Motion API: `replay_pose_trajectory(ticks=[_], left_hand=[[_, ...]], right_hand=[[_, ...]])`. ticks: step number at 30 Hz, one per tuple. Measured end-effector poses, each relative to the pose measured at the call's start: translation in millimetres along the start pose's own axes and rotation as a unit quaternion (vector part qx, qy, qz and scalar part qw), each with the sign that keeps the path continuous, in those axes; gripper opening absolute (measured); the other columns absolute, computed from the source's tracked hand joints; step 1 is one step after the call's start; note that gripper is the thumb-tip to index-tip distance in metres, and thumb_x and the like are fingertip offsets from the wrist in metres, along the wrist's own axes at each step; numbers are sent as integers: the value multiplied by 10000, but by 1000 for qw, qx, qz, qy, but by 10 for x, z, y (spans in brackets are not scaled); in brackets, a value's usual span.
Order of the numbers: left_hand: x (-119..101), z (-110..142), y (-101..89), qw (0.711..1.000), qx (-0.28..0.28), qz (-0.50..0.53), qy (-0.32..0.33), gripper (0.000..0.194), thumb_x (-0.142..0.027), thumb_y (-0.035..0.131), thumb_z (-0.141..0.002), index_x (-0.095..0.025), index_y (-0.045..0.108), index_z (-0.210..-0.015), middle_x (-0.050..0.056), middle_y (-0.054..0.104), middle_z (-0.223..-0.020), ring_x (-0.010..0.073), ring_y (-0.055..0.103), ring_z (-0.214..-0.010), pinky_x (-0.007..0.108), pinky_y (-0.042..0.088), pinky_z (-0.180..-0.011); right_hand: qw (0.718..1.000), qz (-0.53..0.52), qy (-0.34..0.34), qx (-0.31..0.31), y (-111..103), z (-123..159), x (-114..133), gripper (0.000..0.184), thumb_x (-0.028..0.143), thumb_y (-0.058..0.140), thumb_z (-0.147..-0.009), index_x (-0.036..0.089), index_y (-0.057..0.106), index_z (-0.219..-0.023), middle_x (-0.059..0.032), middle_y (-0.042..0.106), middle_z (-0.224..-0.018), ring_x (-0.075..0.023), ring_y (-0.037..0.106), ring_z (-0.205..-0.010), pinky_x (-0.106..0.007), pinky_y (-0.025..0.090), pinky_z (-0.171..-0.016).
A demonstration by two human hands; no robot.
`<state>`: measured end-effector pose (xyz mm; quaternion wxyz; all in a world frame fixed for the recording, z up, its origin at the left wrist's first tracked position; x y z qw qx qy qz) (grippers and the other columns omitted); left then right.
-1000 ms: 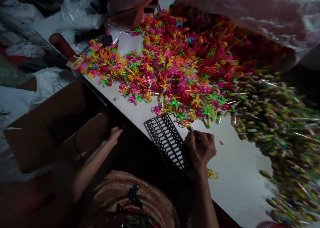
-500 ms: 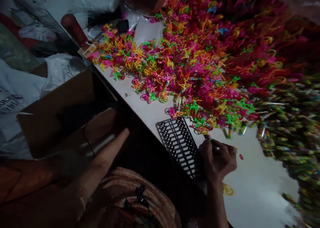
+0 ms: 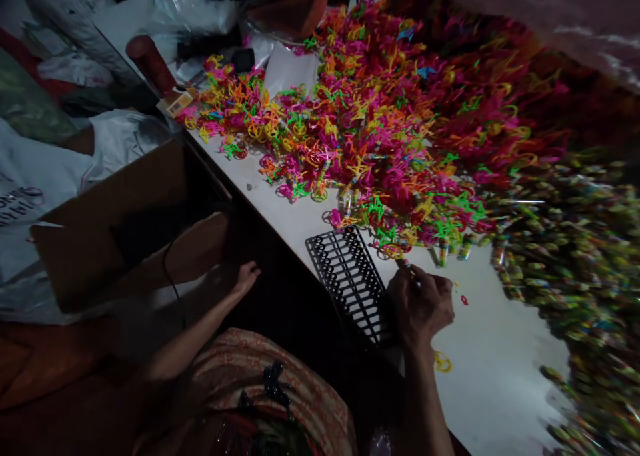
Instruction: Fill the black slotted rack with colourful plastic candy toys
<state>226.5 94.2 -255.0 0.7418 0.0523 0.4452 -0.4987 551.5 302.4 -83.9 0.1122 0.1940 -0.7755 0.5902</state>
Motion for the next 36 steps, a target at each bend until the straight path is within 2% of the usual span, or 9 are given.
replay_pose_trajectory(ticks=[3, 6, 9, 12, 14, 20, 26, 31, 36], left_hand=[[-402, 165, 66, 993, 14, -15, 117, 107, -182, 578, -848, -178, 666, -908, 43, 653, -961, 184, 600, -952, 390, 461, -931], [-854, 594, 200, 959, 41, -39, 277, 113, -151, 585, -820, -206, 681, -842, 24, 673, -898, 161, 606, -906, 349, 442, -922], [-1294, 1368, 388, 821, 38, -107, 560, 157, -150, 515, -868, -190, 667, -861, 30, 680, -810, 134, 610, -777, 314, 463, -807], [-1530, 1924, 511, 701, -5, -118, 704, 158, -158, 491, -883, -178, 647, -906, 26, 686, -796, 125, 607, -754, 317, 459, -823], [-1691, 2013, 564, 678, -39, -122, 724, 149, -179, 497, -885, -180, 642, -920, 29, 697, -829, 135, 617, -799, 335, 448, -873], [-2023, 1578, 707, 712, -76, -236, 657, 238, -266, 544, -882, -181, 635, -1085, 112, 666, -1185, 253, 570, -1141, 466, 376, -1007], [-1848, 1314, 797, 704, 25, -319, 634, 340, -278, 568, -850, -186, 615, -1174, 146, 570, -1345, 322, 485, -1260, 552, 318, -1045], [-1749, 1396, 718, 704, 37, -301, 643, 358, -289, 580, -830, -195, 622, -1172, 142, 594, -1310, 322, 486, -1256, 553, 292, -1063], [-1671, 1518, 856, 662, 69, -308, 680, 450, -429, 641, -800, -191, 612, -1181, 171, 558, -1351, 337, 455, -1290, 550, 293, -1067]], right_hand=[[999, 23, -9, 24, 35, -27, -25, 377, 468, 498, -805, 202, 713, -963, -112, 618, -897, -221, 577, -697, -335, 401, -597], [999, 30, -15, 18, 41, -38, -31, 357, 428, 499, -806, 182, 711, -953, -110, 618, -899, -215, 570, -734, -314, 379, -602], [999, 30, -13, 5, 42, -30, -30, 336, 410, 510, -802, 185, 714, -946, -99, 632, -913, -200, 559, -731, -297, 359, -603], [1000, 15, -7, 0, 56, -27, -31, 338, 416, 518, -788, 191, 724, -933, -91, 645, -916, -185, 549, -703, -292, 349, -600], [1000, 4, 6, -2, 49, -37, -30, 339, 418, 523, -777, 188, 731, -913, -88, 646, -900, -182, 549, -689, -297, 358, -604], [993, -104, 17, 50, -107, -53, 65, 381, 489, 537, -751, 161, 726, -801, -59, 623, -743, -151, 517, -577, -303, 404, -588], [961, -246, 36, 118, -193, 114, 266, 367, 496, 539, -791, 163, 692, -827, -46, 637, -767, -132, 507, -578, -273, 421, -563], [970, -164, -24, 178, -40, 279, 450, 194, 316, 521, -814, 201, 677, -816, -40, 631, -782, -153, 564, -663, -266, 431, -631], [972, -119, -24, 201, -6, 246, 386, 168, 279, 519, -825, 201, 666, -850, -38, 638, -824, -158, 588, -712, -256, 426, -654]])
Point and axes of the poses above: each hand's wrist, its own z-axis away from the middle knuckle, its own y-axis out of the palm, x = y × z, the point moved 7 cm from there along -z, towards the middle knuckle
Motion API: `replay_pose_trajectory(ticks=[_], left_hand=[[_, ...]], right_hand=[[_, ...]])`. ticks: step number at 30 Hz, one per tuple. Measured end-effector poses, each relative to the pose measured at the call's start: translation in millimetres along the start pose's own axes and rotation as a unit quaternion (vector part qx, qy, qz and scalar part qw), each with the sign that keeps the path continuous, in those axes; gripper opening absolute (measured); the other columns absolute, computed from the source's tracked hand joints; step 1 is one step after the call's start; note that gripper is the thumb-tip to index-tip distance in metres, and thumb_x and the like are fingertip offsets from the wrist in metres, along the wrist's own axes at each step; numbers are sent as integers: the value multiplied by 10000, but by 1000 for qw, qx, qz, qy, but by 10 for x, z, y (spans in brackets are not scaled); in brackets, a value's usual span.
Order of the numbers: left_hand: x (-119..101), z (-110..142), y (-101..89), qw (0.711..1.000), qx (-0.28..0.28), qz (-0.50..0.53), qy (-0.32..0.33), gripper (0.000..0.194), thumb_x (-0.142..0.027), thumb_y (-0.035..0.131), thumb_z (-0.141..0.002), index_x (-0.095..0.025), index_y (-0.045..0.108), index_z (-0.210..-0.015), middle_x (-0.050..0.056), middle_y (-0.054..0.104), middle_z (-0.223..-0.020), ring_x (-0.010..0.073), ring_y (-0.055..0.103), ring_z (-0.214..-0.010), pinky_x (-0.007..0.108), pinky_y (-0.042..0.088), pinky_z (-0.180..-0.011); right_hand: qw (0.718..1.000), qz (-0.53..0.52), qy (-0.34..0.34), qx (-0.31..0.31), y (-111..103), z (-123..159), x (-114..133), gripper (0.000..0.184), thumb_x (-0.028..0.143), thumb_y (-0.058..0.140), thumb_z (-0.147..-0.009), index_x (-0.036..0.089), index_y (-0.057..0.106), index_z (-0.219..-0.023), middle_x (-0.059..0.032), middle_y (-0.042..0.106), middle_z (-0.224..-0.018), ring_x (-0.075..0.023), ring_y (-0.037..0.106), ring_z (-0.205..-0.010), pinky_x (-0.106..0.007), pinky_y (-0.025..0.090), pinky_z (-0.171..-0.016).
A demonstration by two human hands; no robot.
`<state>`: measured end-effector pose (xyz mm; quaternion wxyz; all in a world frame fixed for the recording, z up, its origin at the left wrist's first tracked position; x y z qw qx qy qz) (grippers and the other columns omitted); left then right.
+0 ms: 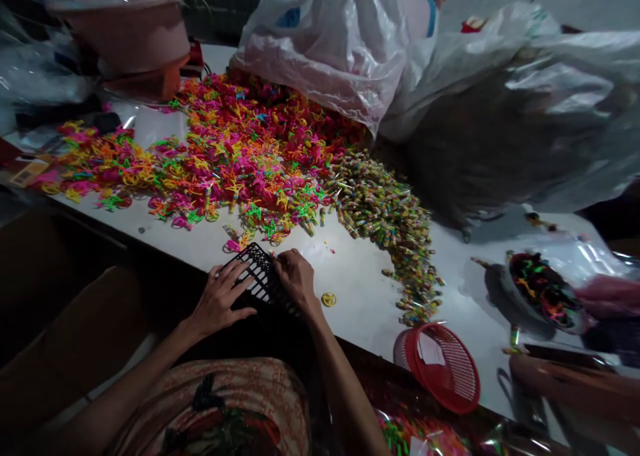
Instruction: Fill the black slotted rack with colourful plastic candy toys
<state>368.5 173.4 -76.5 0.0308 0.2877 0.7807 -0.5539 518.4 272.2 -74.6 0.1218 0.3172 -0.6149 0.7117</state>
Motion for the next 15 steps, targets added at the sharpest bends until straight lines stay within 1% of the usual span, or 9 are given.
replay_pose_trajectory(ticks=[2, 4, 6, 7, 8, 10, 12, 14, 15], left_hand=[[-32, -34, 64, 1000, 8, 7, 21, 377, -399, 631, -813, -192, 631, -1127, 166, 560, -1350, 317, 464, -1290, 543, 288, -1080], [-44, -72, 110, 999, 13, 21, 40, 306, -355, 614, -826, -191, 642, -1084, 153, 587, -1317, 295, 493, -1266, 543, 286, -1091], [-48, -92, 121, 998, 8, 32, 55, 275, -336, 607, -825, -180, 650, -1047, 150, 614, -1274, 291, 512, -1244, 553, 287, -1096], [-51, -93, 115, 998, 3, 34, 60, 262, -333, 608, -820, -173, 655, -1022, 151, 628, -1245, 295, 520, -1232, 561, 289, -1096], [-56, -87, 103, 997, -3, 34, 63, 247, -331, 610, -815, -168, 658, -995, 151, 643, -1213, 301, 527, -1219, 569, 289, -1096], [-73, -62, 80, 997, -8, 33, 69, 216, -317, 615, -807, -172, 661, -960, 137, 667, -1155, 300, 544, -1188, 578, 292, -1096], [-90, -29, 65, 997, -2, 33, 71, 186, -280, 611, -802, -184, 658, -954, 117, 674, -1137, 285, 558, -1164, 570, 296, -1102], [-102, 1, 50, 997, 5, 38, 74, 172, -240, 600, -797, -191, 655, -953, 104, 676, -1135, 268, 568, -1144, 555, 305, -1105], [-103, 15, 43, 996, 8, 39, 75, 171, -227, 594, -794, -191, 653, -951, 102, 677, -1134, 265, 571, -1139, 549, 311, -1105]], right_hand=[[1000, 23, 8, 1, -53, -28, 8, 167, 263, 514, -826, 200, 665, -858, -38, 641, -835, -159, 590, -715, -256, 420, -655], [999, 44, 16, -26, -144, -81, 77, 184, 263, 499, -845, 192, 663, -889, -47, 644, -861, -165, 597, -741, -260, 422, -673], [997, 69, 2, -45, -206, -183, 242, 215, 269, 471, -878, 185, 656, -948, -61, 649, -915, -174, 606, -790, -262, 423, -695], [996, 86, -14, -35, -198, -257, 356, 229, 263, 456, -893, 187, 652, -983, -67, 652, -950, -180, 610, -821, -263, 421, -698], [993, 108, -36, -11, -162, -341, 481, 242, 252, 442, -903, 195, 648, -1017, -71, 654, -991, -186, 613, -847, -265, 417, -695], [981, 162, -85, 64, -28, -507, 728, 269, 230, 431, -911, 222, 639, -1083, -75, 648, -1086, -199, 619, -870, -273, 405, -668], [956, 221, -145, 127, 119, -632, 947, 281, 231, 434, -918, 230, 642, -1106, -90, 623, -1178, -216, 621, -878, -291, 397, -660], [927, 274, -198, 164, 239, -702, 1101, 274, 222, 429, -926, 202, 664, -1065, -118, 595, -1238, -227, 617, -886, -312, 395, -677], [915, 293, -218, 173, 280, -720, 1149, 273, 211, 424, -930, 187, 671, -1043, -128, 585, -1258, -230, 611, -900, -321, 395, -694]])
Point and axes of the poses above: each hand's wrist, its own z-axis away from the middle knuckle, its own y-axis out of the palm, x = y × z, the point moved 7 cm from there along -z, towards the middle knuckle
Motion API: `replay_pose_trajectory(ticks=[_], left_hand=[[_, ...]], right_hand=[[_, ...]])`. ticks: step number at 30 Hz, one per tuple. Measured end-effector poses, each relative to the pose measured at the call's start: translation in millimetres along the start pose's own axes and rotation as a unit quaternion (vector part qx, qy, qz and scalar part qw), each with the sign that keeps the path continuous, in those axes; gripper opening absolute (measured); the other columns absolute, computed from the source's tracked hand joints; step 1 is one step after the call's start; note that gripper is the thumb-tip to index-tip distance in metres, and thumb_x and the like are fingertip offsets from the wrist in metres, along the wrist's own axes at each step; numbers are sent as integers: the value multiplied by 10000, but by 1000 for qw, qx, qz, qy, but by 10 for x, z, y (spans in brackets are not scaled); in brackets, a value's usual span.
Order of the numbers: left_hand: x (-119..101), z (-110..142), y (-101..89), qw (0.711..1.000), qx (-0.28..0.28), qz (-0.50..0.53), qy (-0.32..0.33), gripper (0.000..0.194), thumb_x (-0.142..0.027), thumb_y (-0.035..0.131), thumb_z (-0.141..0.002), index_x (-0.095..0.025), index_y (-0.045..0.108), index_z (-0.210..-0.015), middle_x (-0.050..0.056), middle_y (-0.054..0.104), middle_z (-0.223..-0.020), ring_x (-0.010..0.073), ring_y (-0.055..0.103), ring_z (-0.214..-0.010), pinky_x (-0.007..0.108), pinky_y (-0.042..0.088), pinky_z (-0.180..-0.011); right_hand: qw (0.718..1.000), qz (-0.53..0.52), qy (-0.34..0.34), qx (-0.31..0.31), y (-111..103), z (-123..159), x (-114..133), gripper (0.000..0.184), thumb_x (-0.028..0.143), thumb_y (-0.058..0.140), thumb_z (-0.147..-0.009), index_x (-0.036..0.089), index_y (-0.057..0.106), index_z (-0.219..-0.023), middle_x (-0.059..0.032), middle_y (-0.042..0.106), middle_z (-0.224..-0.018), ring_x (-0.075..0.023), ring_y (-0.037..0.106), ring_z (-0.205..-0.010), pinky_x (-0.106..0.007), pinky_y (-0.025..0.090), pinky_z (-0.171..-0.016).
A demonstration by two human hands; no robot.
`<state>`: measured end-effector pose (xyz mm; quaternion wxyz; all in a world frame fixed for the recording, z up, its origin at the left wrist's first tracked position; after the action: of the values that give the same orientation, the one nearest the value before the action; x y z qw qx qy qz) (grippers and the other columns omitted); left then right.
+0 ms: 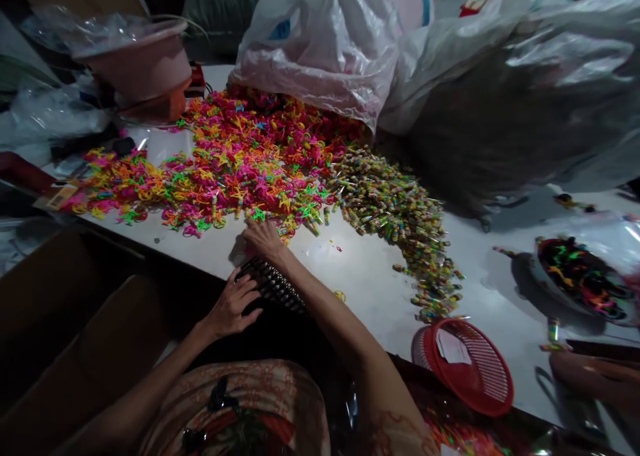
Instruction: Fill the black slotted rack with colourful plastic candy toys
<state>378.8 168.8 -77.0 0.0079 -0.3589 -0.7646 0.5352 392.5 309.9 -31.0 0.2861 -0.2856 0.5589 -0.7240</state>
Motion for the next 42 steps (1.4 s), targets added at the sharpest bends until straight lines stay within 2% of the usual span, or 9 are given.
replay_pose_trajectory(ticks=[6, 10, 15, 20, 25, 32, 35, 39, 42], left_hand=[[8, 91, -91, 1000, -21, -12, -10, 208, -205, 566, -795, -185, 652, -983, 121, 671, -1171, 288, 545, -1184, 566, 326, -1078], [23, 93, -138, 999, -43, -12, -13, 156, -207, 553, -810, -176, 645, -932, 129, 668, -1189, 285, 556, -1180, 558, 328, -1073], [207, -103, -75, 996, -35, -30, -79, 151, -213, 557, -822, -181, 656, -930, 137, 686, -1125, 301, 585, -1143, 575, 331, -1060], [272, -164, -41, 998, -15, -13, -64, 160, -201, 542, -836, -196, 658, -946, 116, 678, -1162, 273, 578, -1167, 512, 350, -1057], [239, -67, -87, 996, -45, -26, -67, 127, -222, 546, -858, -198, 645, -933, 111, 678, -1180, 266, 582, -1159, 482, 366, -1019], [183, -380, -176, 988, -81, -44, -122, 184, -264, 567, -864, -196, 649, -1014, 125, 670, -1183, 289, 587, -1121, 496, 356, -992], [213, -483, -189, 991, -46, -54, -116, 227, -265, 587, -846, -201, 652, -1053, 127, 658, -1205, 302, 576, -1135, 519, 329, -1018], [263, -267, -209, 991, -39, -88, -95, 229, -281, 585, -852, -197, 648, -1054, 138, 648, -1219, 304, 574, -1138, 509, 356, -1001], [316, -43, -263, 985, -80, -104, -116, 276, -298, 592, -853, -178, 636, -1098, 162, 625, -1243, 305, 555, -1161, 483, 391, -977]], right_hand=[[999, 24, -26, -21, -44, -33, -57, 305, 214, 368, -958, 189, 654, -1059, -125, 556, -1300, -221, 588, -912, -327, 377, -714], [995, -2, 51, -81, -127, -45, -262, 375, 192, 268, -974, 178, 565, -1203, -153, 550, -1292, -217, 580, -916, -313, 369, -702], [981, -58, 150, -104, -151, -78, -366, 354, 187, 295, -953, 169, 549, -1200, -152, 566, -1280, -221, 591, -924, -311, 395, -721], [928, -139, 281, -204, -226, 546, -913, 355, 244, 444, -892, 224, 526, -1237, -75, 687, -1061, -211, 622, -893, -279, 413, -696], [906, -123, 399, -71, 160, 1233, -1510, 340, 176, 553, -775, 202, 602, -1110, -68, 722, -890, -222, 638, -797, -261, 366, -594], [916, -186, 327, -138, 323, 1112, -1195, 418, 200, 505, -823, 249, 558, -1235, -25, 717, -954, -186, 646, -819, -259, 419, -675], [908, -152, 369, -127, 331, 1162, -1254, 395, 215, 489, -849, 247, 569, -1234, -52, 700, -1039, -206, 642, -887, -274, 421, -686], [907, -111, 385, -128, 261, 1235, -1390, 385, 271, 523, -869, 223, 574, -1247, -80, 665, -1090, -222, 627, -943, -272, 418, -675], [941, -69, 304, -134, 158, 1003, -1229, 339, 239, 457, -913, 251, 603, -1219, -80, 615, -1186, -200, 622, -933, -260, 398, -645]])
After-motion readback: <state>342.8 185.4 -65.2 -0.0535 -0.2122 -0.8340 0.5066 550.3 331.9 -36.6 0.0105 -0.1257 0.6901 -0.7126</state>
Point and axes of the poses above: each hand's wrist, its own z-axis away from the middle knuckle, its own y-axis out of the palm, x = y × z, the point moved 7 cm from there along -z, towards the middle knuckle
